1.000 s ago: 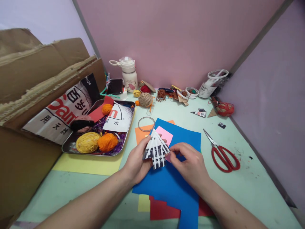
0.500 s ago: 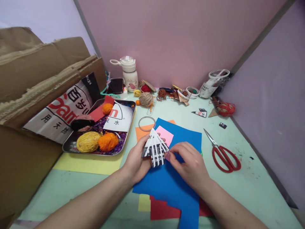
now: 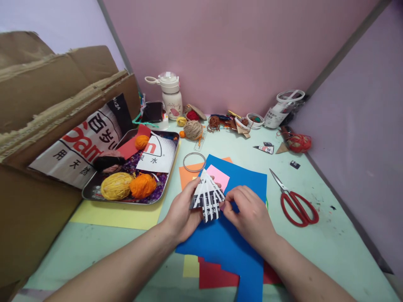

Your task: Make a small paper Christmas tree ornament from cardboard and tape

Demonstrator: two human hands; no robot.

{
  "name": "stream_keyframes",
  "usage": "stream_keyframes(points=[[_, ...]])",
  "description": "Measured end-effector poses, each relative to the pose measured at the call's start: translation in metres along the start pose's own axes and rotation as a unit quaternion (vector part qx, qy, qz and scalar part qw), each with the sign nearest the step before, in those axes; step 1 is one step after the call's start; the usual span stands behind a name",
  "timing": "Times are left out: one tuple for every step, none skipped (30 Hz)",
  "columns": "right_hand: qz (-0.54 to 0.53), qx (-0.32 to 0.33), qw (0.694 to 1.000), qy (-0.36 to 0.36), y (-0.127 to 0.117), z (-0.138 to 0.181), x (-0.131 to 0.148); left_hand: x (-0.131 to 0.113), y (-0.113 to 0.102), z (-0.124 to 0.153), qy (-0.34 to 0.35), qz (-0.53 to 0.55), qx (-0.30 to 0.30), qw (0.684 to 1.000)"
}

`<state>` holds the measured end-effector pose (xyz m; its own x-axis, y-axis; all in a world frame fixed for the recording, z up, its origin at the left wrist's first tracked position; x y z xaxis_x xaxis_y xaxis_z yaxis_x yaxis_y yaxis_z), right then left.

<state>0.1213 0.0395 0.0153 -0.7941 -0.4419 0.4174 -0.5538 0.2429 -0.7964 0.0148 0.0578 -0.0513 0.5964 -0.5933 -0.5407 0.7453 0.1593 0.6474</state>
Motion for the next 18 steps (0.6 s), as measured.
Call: stream_keyframes(points=[[-0.001,0.000,1.000,0.003,0.0003,0.0001,-0.0006,0.0002,0.0008,0.0001,0.000,0.000,0.004,1.000],[-0.004,0.000,1.000,0.006,0.0003,0.0003,-0.0014,0.0002,0.0014,0.0001,0.001,0.001,0.007,1.000],[-0.010,0.000,1.000,0.011,0.0002,0.0005,-0.0023,0.0001,0.0019,-0.0002,0.001,0.001,0.010,1.000],[-0.017,0.000,1.000,0.016,0.0000,0.0007,-0.0033,0.0000,0.0022,-0.0005,0.002,0.001,0.012,1.000],[-0.026,0.001,0.999,0.019,-0.0004,0.0009,-0.0039,-0.0004,0.0022,-0.0009,0.003,0.002,0.012,1.000],[-0.033,0.002,0.999,0.021,-0.0008,0.0010,-0.0041,-0.0011,0.0018,-0.0013,0.005,0.002,0.010,1.000],[-0.039,0.004,0.999,0.021,-0.0011,0.0010,-0.0040,-0.0019,0.0012,-0.0015,0.007,0.003,0.005,1.000],[-0.042,0.006,0.999,0.019,-0.0012,0.0010,-0.0035,-0.0027,0.0001,-0.0016,0.008,0.004,-0.001,1.000],[-0.042,0.008,0.999,0.016,-0.0014,0.0009,-0.0027,-0.0033,-0.0009,-0.0016,0.009,0.004,-0.008,1.000],[-0.040,0.010,0.999,0.012,-0.0015,0.0008,-0.0018,-0.0037,-0.0017,-0.0013,0.009,0.005,-0.014,1.000],[-0.037,0.009,0.999,0.009,-0.0019,0.0006,-0.0011,-0.0040,-0.0020,-0.0010,0.009,0.004,-0.018,1.000],[-0.034,0.008,0.999,0.005,-0.0023,0.0005,-0.0004,-0.0043,-0.0019,-0.0007,0.009,0.004,-0.018,1.000],[-0.032,0.005,0.999,0.002,-0.0027,0.0003,0.0003,-0.0044,-0.0015,-0.0004,0.010,0.004,-0.017,1.000],[-0.030,0.003,1.000,-0.001,-0.0030,0.0001,0.0009,-0.0044,-0.0010,-0.0002,0.012,0.003,-0.014,1.000],[-0.028,0.000,1.000,-0.004,-0.0031,-0.0001,0.0013,-0.0042,-0.0008,-0.0001,0.013,0.002,-0.012,1.000],[-0.024,-0.001,1.000,-0.006,-0.0030,-0.0002,0.0017,-0.0039,-0.0007,-0.0001,0.014,0.001,-0.010,1.000],[-0.020,-0.002,1.000,-0.008,-0.0026,-0.0003,0.0019,-0.0035,-0.0003,-0.0002,0.014,0.000,-0.007,1.000],[-0.015,-0.002,1.000,-0.009,-0.0020,-0.0005,0.0019,-0.0031,0.0003,-0.0004,0.015,-0.001,-0.001,1.000]])
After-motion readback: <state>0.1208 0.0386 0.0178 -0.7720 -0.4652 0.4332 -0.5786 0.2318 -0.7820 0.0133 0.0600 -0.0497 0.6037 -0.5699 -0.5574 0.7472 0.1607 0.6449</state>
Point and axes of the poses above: each hand's wrist, its own z-axis away from the middle knuckle, its own y-axis out of the palm, x = y × z, the point moved 10 cm from there along -z, towards the middle knuckle, and after that the axes turned 1 degree about -z, right-handed, at the moved point
